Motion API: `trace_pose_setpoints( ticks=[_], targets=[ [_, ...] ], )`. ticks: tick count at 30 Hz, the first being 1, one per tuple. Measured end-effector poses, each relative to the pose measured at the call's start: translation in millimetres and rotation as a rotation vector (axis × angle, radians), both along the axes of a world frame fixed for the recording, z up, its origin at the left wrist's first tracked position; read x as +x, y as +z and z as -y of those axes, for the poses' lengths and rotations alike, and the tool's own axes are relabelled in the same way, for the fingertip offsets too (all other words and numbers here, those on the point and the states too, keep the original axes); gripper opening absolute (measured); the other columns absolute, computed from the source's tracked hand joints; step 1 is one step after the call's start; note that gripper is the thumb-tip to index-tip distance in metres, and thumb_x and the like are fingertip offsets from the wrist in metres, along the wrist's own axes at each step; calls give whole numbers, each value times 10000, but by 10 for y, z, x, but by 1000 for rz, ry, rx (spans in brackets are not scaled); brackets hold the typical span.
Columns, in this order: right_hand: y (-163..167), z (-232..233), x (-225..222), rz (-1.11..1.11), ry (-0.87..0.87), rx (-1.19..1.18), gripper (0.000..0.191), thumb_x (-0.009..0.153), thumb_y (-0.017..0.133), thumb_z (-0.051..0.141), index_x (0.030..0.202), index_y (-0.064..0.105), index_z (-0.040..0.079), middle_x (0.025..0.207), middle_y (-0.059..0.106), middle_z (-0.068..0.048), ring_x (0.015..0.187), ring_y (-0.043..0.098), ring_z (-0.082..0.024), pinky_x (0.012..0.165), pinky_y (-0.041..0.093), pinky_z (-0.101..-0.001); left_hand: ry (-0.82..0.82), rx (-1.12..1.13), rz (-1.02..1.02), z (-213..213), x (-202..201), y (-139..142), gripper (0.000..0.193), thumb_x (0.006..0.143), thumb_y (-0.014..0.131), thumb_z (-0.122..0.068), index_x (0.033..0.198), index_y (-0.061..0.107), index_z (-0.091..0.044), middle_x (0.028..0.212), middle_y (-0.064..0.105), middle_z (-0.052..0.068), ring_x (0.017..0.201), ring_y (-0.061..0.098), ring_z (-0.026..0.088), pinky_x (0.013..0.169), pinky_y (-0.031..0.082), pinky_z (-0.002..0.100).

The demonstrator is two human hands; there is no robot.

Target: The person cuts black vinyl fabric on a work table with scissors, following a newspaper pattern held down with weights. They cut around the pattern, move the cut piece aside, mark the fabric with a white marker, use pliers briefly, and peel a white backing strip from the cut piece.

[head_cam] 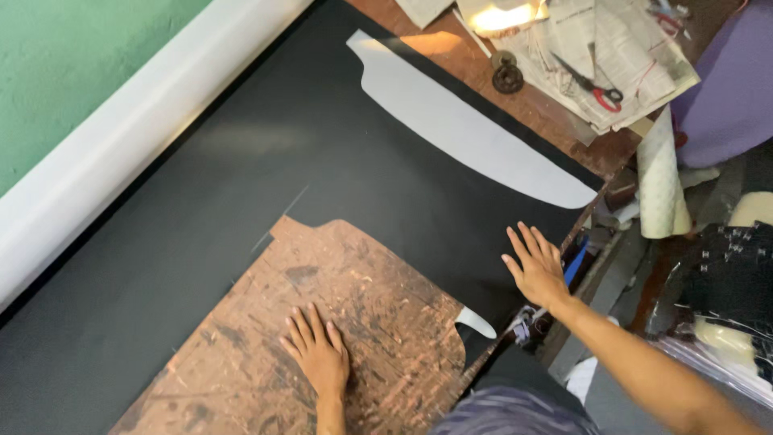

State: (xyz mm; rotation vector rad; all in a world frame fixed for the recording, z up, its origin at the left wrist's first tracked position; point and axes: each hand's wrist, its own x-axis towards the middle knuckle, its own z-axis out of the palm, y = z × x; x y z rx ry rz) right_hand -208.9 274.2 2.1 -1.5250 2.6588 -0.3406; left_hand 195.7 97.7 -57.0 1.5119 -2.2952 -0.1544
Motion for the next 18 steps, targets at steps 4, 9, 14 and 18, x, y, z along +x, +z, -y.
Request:
trace_pose_setpoints(
  ticks=[4, 9, 14, 18],
  targets=[
    [105, -131, -467, 241, 54, -92, 476, 925, 670, 233, 1383, 599, 124, 1499, 524, -117, 1360, 467, -318, 1095, 385, -453, 104, 85, -26, -40, -156, 37, 554, 990, 538, -261, 1519, 474, -108, 1653, 339, 171, 1544, 274, 382, 1241, 132, 607],
    [128, -213, -1552, 367, -113, -305, 196, 974, 690, 104, 1157, 740, 56, 1138, 735, -131, 968, 720, -273, 859, 571, -353, 256, 14, -165, -5, -1089, 174, 551, 985, 586, -197, 1483, 470, 10, 1577, 418, 266, 1510, 320, 438, 1238, 188, 603],
    [48, -42, -2828, 492, -48, -349, 209, 933, 693, 18, 1139, 725, 37, 1045, 737, -122, 882, 719, -208, 780, 576, -319, 98, 18, -278, -65, -3124, 314, 531, 981, 630, -182, 1448, 508, 39, 1520, 489, 296, 1461, 390, 449, 1207, 234, 613],
    [-56, 138, -3364, 660, 89, -227, 270, 849, 744, -4, 1114, 714, 40, 972, 686, -104, 793, 686, -172, 695, 571, -305, -123, 152, -273, -45, -4519, 428, 786, 986, 678, -394, 1604, 344, -41, 1682, 293, 221, 1564, 211, 443, 1261, 157, 604]
  ],
)
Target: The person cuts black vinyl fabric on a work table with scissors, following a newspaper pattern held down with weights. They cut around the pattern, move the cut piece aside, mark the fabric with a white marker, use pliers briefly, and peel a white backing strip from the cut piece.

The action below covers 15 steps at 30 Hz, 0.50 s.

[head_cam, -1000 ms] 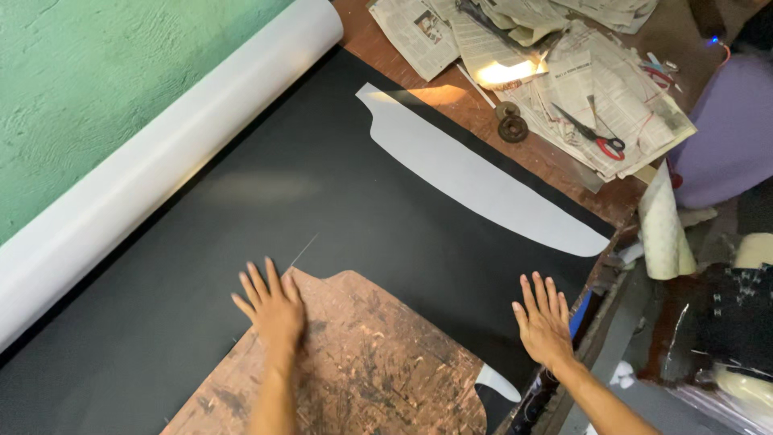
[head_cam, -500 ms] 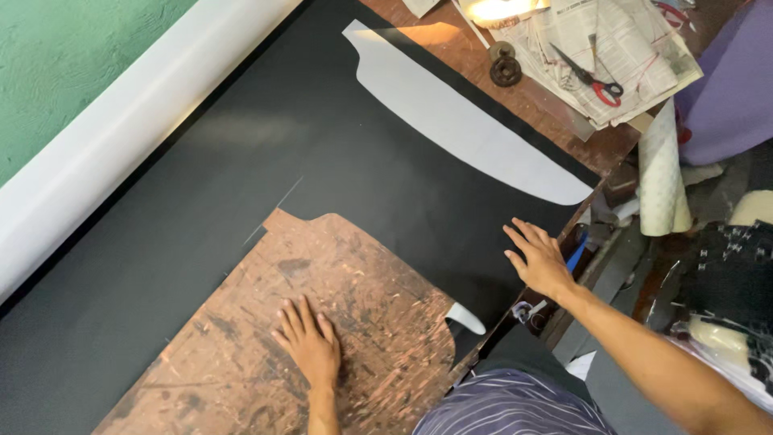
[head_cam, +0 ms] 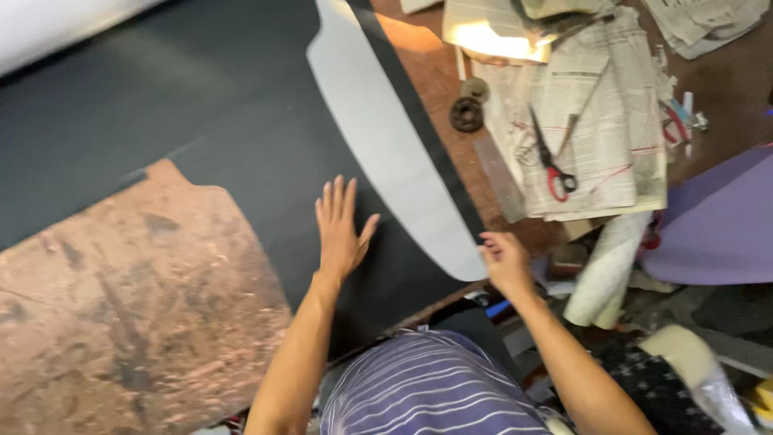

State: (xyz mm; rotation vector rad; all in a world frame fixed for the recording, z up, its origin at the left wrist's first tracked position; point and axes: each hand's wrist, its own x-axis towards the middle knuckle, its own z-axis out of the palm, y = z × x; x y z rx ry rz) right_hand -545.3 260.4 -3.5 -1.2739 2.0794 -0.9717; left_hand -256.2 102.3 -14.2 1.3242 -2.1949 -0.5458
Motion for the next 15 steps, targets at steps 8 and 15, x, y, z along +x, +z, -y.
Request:
trace_pose_setpoints(
  ticks=[8, 15],
  targets=[
    [-20, 116, -530, 34, 134, 124, 318, 840, 789, 64, 1130, 659, 54, 841, 659, -81, 675, 636, -188, 644, 533, -322, -112, 134, 377, 454, -896, 110, 1246, 670, 730, -785, 1631, 222, -175, 1702, 134, 148, 1563, 49, 400, 1218, 40, 665],
    [-125, 164, -705, -28, 252, 83, 563, 848, 780, 91, 1387, 637, 162, 774, 586, -89, 619, 588, -216, 608, 513, -357, -126, 111, 389, 657, -1246, 202, 1254, 680, 738, -802, 1637, 233, -169, 1701, 142, 172, 1564, 52, 421, 1226, 57, 664]
  ],
)
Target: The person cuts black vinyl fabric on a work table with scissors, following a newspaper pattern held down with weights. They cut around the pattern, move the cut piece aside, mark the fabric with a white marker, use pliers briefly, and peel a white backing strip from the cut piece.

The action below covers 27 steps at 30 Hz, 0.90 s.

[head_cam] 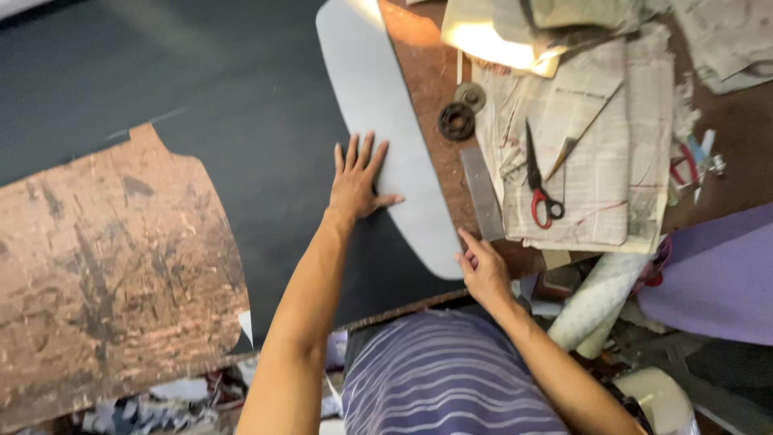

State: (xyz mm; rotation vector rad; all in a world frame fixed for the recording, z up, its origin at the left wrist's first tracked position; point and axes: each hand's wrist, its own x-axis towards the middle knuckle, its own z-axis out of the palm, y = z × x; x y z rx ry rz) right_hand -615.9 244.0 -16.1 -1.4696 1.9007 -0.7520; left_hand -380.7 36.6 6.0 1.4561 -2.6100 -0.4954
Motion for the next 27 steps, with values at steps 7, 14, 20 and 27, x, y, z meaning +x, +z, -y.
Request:
trace_pose_setpoints(
  ticks=[7, 14, 20, 27],
  targets=[
    [-116, -94, -251, 10, 92, 25, 439, 886, 769, 110, 1313, 715, 197, 736, 522, -94, 615, 541, -222, 616, 484, -369, -3, 26, 41, -27, -89, -6, 1285, 654, 761, -800, 1642, 239, -166, 1702, 136, 174, 1562, 52, 428, 1236, 83, 661],
    [-132, -135, -384, 40, 177, 83, 414, 877, 789, 108, 1279, 741, 197, 733, 493, -94, 630, 511, -212, 639, 461, -352, -34, 36, 36, -139, -41, -110, 1290, 679, 752, -819, 1661, 234, -162, 1719, 123, 166, 1575, 43, 425, 1257, 83, 651],
    [-123, -160, -366, 62, 176, 99, 414, 859, 797, 117, 1261, 748, 204, 758, 536, -37, 631, 530, -155, 631, 484, -324, -37, 67, 84, -155, -25, -170, 1314, 665, 747, -834, 1666, 198, -184, 1722, 94, 154, 1573, 17, 412, 1264, 68, 637],
    [-129, -194, -354, 66, 173, 117, 401, 868, 806, 141, 1261, 751, 197, 758, 556, -28, 616, 528, -152, 615, 484, -317, -15, 103, 149, -167, -56, -185, 1330, 644, 722, -858, 1668, 166, -217, 1724, 62, 125, 1575, -13, 376, 1278, 43, 612]
  ],
)
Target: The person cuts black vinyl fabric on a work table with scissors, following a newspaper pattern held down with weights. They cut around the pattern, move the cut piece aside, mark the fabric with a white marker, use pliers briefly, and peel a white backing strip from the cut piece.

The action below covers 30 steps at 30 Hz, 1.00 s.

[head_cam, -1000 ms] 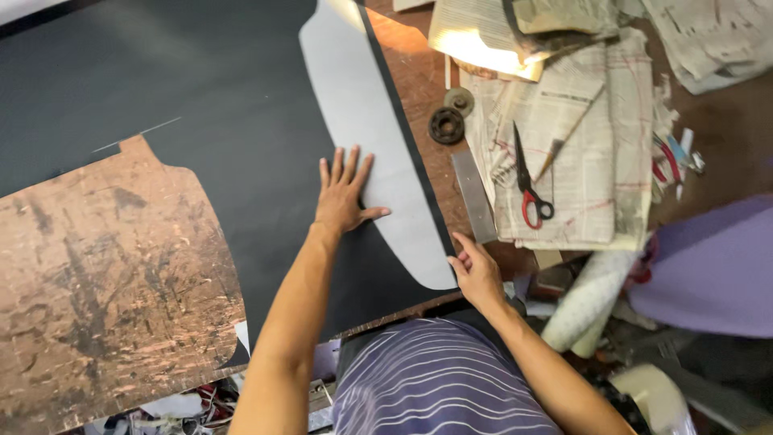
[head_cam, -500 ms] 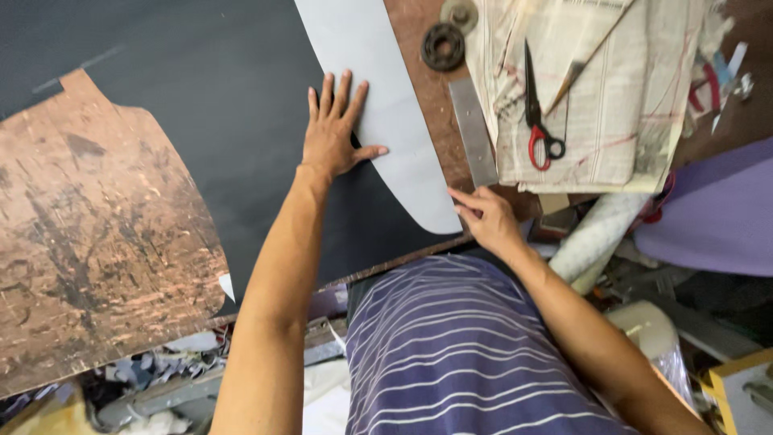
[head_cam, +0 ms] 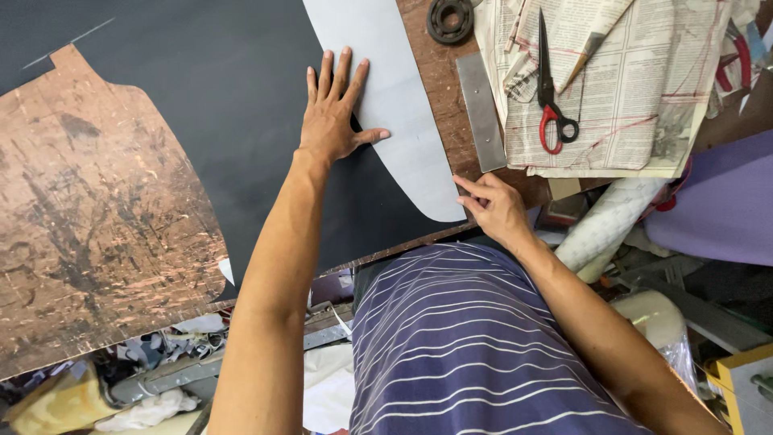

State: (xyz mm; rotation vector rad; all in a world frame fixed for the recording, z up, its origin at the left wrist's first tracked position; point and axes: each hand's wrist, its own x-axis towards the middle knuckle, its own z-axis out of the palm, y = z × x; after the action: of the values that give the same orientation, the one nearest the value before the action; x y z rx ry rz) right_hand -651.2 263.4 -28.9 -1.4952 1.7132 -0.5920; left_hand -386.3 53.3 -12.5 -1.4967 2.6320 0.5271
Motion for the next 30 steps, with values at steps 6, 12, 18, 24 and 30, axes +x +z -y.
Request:
trace_pose_setpoints(
  ticks=[6, 12, 18, 24, 30],
  targets=[
    [-31, -33, -20, 23, 3, -44, 399, 872, 805, 139, 1264, 749, 188, 806, 586, -30, 635, 577, -141, 625, 502, -308, 5, -4, -2, -27, -9, -21, 1329, 644, 733, -848, 1671, 172, -218, 1731, 63, 116, 1579, -16, 373, 1283, 48, 610],
    [-37, -44, -32, 64, -5, -53, 406, 863, 810, 126, 1261, 750, 186, 827, 596, -34, 650, 584, -142, 635, 518, -303, 9, 0, -9, -48, -12, -36, 1338, 630, 742, -848, 1668, 178, -221, 1728, 67, 114, 1578, -9, 374, 1285, 52, 607],
    [-9, -55, -42, 56, 10, -46, 401, 867, 810, 118, 1258, 754, 182, 856, 611, -25, 655, 587, -140, 632, 516, -299, -4, -29, -15, -79, -5, -42, 1332, 652, 742, -851, 1674, 182, -207, 1730, 80, 127, 1578, -2, 384, 1282, 59, 615],
    [2, -64, -40, 87, 20, -34, 405, 870, 802, 119, 1266, 743, 182, 905, 622, -14, 695, 617, -118, 660, 547, -275, 6, -23, -6, -76, -17, -59, 1339, 625, 733, -859, 1670, 188, -224, 1728, 84, 114, 1574, -4, 373, 1284, 55, 607],
    [-3, -76, -50, 71, 33, -18, 394, 880, 800, 117, 1267, 749, 178, 913, 630, -19, 707, 625, -132, 666, 543, -285, 6, -23, -8, -103, -10, -101, 1360, 616, 733, -873, 1673, 181, -218, 1731, 83, 110, 1578, -4, 368, 1289, 56, 609]
  ],
)
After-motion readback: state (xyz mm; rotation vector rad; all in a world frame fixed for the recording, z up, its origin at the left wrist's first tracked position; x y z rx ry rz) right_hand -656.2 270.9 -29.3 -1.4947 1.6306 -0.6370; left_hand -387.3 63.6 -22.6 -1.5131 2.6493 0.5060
